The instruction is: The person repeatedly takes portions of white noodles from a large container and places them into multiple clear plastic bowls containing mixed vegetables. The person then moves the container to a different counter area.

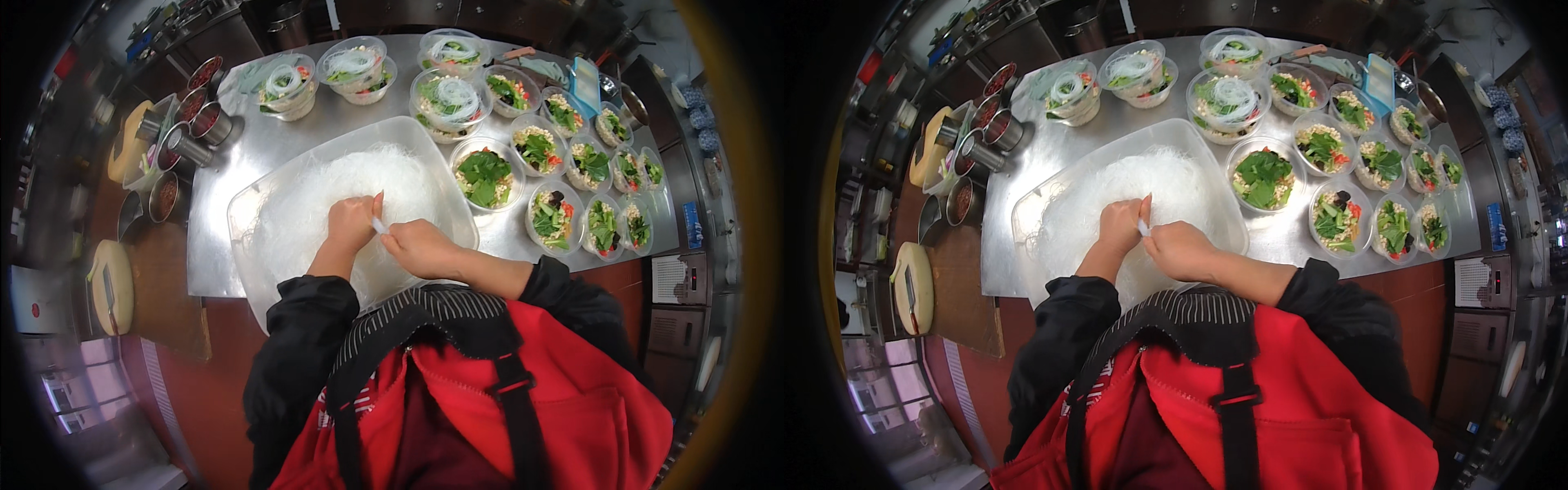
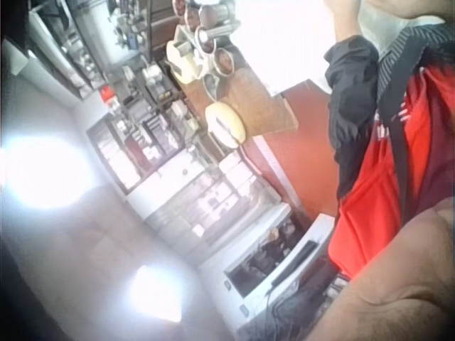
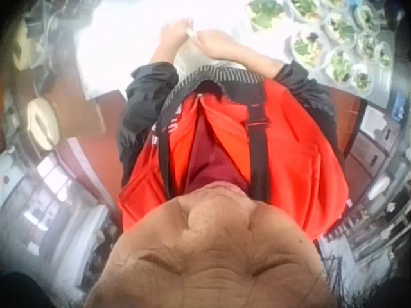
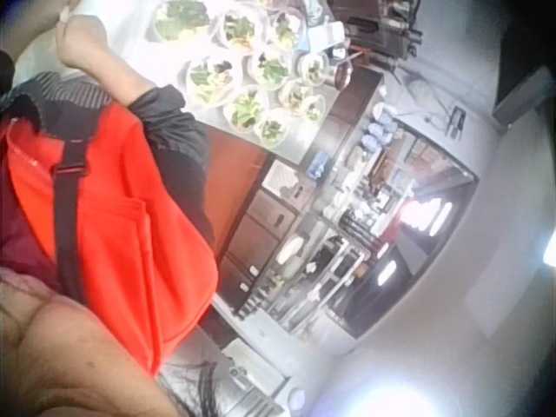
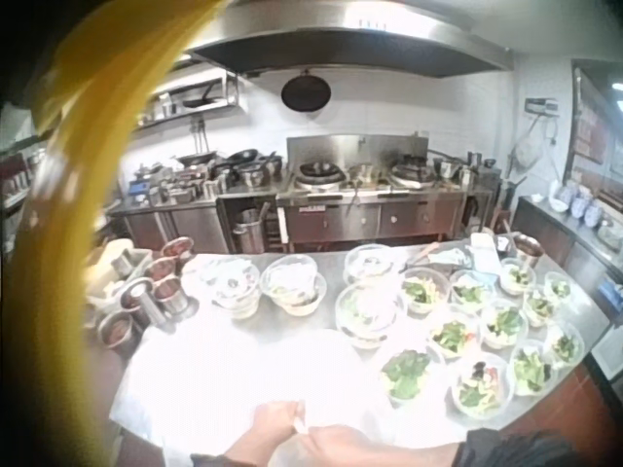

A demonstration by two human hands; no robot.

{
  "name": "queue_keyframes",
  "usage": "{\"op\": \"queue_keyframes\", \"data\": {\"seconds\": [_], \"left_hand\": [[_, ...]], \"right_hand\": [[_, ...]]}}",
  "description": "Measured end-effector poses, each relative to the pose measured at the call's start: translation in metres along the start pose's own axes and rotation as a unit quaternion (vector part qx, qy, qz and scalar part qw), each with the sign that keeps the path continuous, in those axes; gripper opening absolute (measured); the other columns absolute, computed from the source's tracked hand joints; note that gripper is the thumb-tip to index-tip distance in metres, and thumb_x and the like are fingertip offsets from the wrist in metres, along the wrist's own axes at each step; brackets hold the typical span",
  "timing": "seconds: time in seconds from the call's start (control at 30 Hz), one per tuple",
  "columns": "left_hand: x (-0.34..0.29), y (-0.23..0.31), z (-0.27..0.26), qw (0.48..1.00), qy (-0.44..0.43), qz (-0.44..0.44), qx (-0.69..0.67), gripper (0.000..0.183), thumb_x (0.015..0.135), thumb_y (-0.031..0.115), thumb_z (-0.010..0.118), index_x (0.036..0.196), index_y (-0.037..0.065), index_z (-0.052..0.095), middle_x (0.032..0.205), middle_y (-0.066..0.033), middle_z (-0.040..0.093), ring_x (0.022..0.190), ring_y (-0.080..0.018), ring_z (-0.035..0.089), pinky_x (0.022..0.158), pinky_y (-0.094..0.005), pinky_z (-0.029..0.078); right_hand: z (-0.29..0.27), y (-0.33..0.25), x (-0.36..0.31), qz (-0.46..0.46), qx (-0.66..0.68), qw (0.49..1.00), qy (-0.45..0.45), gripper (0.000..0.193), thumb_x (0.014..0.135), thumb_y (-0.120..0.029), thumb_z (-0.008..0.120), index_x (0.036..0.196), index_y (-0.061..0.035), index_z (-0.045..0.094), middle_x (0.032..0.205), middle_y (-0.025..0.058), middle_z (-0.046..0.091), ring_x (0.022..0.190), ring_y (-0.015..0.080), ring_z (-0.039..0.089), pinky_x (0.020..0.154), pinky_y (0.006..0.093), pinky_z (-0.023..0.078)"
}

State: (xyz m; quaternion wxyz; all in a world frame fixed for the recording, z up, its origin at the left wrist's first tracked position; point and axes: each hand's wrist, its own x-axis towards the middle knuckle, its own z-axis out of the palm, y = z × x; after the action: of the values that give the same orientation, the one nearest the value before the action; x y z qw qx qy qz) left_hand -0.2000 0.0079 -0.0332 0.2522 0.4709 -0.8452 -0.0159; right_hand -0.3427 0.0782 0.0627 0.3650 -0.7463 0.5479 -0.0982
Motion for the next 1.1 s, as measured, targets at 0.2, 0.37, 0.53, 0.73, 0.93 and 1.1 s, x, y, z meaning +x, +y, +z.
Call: {"op": "queue_keyframes", "data": {"seconds": [0.2,0.37,0.53,0.73,0.93,1.1], "left_hand": [[0.003,-0.009,-0.007,0.999,-0.032,0.033,-0.017,0.040,0.086,0.028,0.046,0.054,0.007,0.058,0.051,-0.0135,0.055,0.048,-0.0303,0.057,0.047,-0.0393,0.046],[-0.001,-0.027,-0.032,0.970,-0.110,-0.215,0.021,0.031,0.084,0.026,0.052,0.066,0.004,0.062,0.059,-0.0184,0.057,0.059,-0.0344,0.058,0.056,-0.0407,0.047],[0.021,0.009,-0.037,0.987,-0.051,-0.149,-0.042,0.030,0.083,0.022,0.055,0.061,0.002,0.057,0.059,-0.0201,0.056,0.058,-0.0369,0.055,0.054,-0.0430,0.044],[0.033,0.020,-0.058,0.977,-0.068,-0.177,-0.100,0.030,0.085,0.017,0.051,0.059,0.001,0.051,0.058,-0.0205,0.053,0.056,-0.0356,0.053,0.052,-0.0403,0.041],[0.027,0.006,-0.062,0.687,0.209,-0.516,-0.467,0.040,0.093,0.022,0.040,0.055,0.010,0.042,0.048,0.0058,0.030,0.044,-0.0051,0.030,0.039,-0.0229,0.022],[0.010,0.009,-0.074,0.788,0.121,-0.460,-0.391,0.041,0.093,0.020,0.039,0.053,0.009,0.036,0.049,0.0051,0.030,0.045,-0.0048,0.025,0.041,-0.0234,0.018]], "right_hand": [[-0.008,-0.012,-0.020,-0.042,0.032,0.998,-0.033,0.036,0.086,-0.027,0.039,0.074,0.0016,0.058,0.073,0.0235,0.058,0.072,0.0402,0.056,0.070,0.0466,0.044],[-0.039,0.015,-0.056,-0.028,0.058,0.996,0.063,0.033,0.086,-0.026,0.043,0.069,-0.0002,0.055,0.073,0.0225,0.058,0.070,0.0377,0.055,0.067,0.0435,0.043],[-0.154,0.119,-0.026,0.055,0.120,0.967,0.218,0.034,0.088,-0.028,0.044,0.073,0.0003,0.054,0.066,0.0116,0.057,0.062,0.0207,0.053,0.062,0.0342,0.043],[-0.248,0.199,0.036,0.114,-0.053,0.932,0.341,0.031,0.086,-0.026,0.047,0.077,0.0022,0.055,0.066,0.0193,0.057,0.061,0.0287,0.053,0.061,0.0388,0.042],[-0.295,0.269,0.071,0.106,-0.046,0.923,0.366,0.033,0.084,-0.028,0.048,0.073,0.0030,0.054,0.065,0.0173,0.057,0.060,0.0265,0.053,0.061,0.0375,0.042],[-0.324,0.323,0.088,0.113,0.008,0.914,0.388,0.033,0.086,-0.028,0.046,0.077,0.0024,0.055,0.064,0.0107,0.056,0.057,0.0175,0.051,0.058,0.0338,0.042]]}}
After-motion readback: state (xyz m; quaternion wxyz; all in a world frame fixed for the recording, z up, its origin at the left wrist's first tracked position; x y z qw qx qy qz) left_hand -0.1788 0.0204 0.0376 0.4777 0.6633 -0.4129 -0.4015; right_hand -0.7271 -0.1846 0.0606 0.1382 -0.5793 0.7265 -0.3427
